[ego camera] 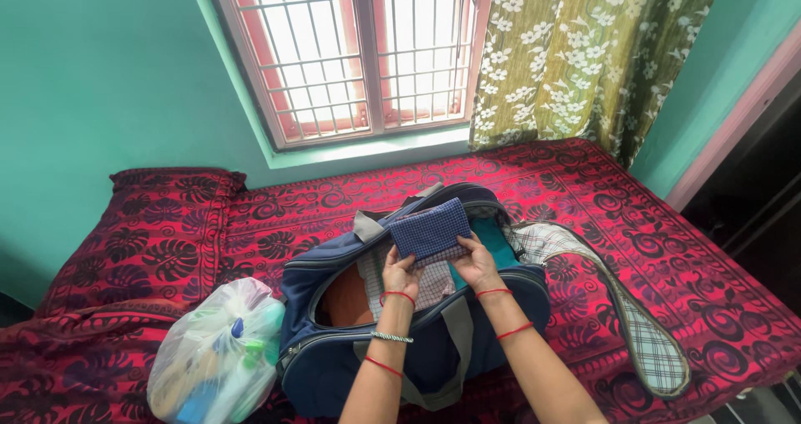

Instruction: The person removes folded shirts from a blue duffel bag on a bed, carries them to an open wardrobe, and places them on shelves. The person repeats this process with multiple shirts, organizing them in the wardrobe.

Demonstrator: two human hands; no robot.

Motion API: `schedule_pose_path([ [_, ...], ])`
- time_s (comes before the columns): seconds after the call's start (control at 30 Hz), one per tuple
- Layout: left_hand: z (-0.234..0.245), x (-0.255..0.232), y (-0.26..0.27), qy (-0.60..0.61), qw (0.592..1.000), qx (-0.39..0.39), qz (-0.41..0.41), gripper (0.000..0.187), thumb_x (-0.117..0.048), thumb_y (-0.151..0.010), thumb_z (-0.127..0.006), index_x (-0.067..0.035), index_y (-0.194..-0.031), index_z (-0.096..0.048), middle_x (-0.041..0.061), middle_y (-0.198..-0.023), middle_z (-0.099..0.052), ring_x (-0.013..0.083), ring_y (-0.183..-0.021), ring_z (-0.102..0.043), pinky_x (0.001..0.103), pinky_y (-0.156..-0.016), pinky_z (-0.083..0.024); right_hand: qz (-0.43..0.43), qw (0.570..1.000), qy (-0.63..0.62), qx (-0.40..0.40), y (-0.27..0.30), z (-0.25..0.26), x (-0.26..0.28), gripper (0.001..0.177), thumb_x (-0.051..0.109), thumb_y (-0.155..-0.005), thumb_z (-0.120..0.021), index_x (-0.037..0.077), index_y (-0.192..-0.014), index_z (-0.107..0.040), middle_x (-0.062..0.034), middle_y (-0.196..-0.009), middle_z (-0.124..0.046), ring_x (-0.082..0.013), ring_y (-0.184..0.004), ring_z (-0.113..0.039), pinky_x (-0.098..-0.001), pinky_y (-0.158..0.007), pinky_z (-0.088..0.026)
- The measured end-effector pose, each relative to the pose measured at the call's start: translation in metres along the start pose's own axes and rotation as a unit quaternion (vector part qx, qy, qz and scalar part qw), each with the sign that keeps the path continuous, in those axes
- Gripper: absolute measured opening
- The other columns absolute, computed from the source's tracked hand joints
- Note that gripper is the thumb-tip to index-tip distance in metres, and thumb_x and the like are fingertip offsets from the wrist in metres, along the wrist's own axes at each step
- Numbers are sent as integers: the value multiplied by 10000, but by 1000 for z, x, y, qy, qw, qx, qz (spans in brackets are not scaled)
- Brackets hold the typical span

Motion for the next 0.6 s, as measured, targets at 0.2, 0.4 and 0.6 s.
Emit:
schedule_pose_path([
  [0.2,-14,-40,-11,-56,997,-19,-49,514,151,-885,-557,-165,-1285,-625,42,-1148,-702,233,-1039,-658,608,-934,-472,-35,998,46,-24,-16,-22,-2,387,-68,-909,-563,154,-1217,-638,-65,-1189,-691,-254,-1144,-630,-531,-1039,-454],
  [0.4,-4,-81,-1,-77,989,-73,-106,480,171,-889,-563,-109,-1274,-620,81,-1100,-711,234,-996,-684,570,-897,-543,-58,993,101,-29,-29,-49,-29,333,-54,-931,-571,135,-1201,-612,-77,-1183,-675,-255,-1104,-621,-601,-1036,-415],
  [0.6,13,-122,22,-101,976,-115,-155,456,171,-883,-579,-99,-1241,-658,79,-1061,-719,219,-918,-693,479,-780,-595,-79,986,145,-34,-22,-67,-70,331,-60,-941,-554,135,-1205,-586,-58,-1166,-671,-246,-1108,-616,-618,-1019,-390],
])
Point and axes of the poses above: each hand's wrist, its own y-axis away from the middle knuckle, its own z-axis out of the back of the hand, x = y × z, the point moved 7 cm from there along -y, towards the middle knuckle
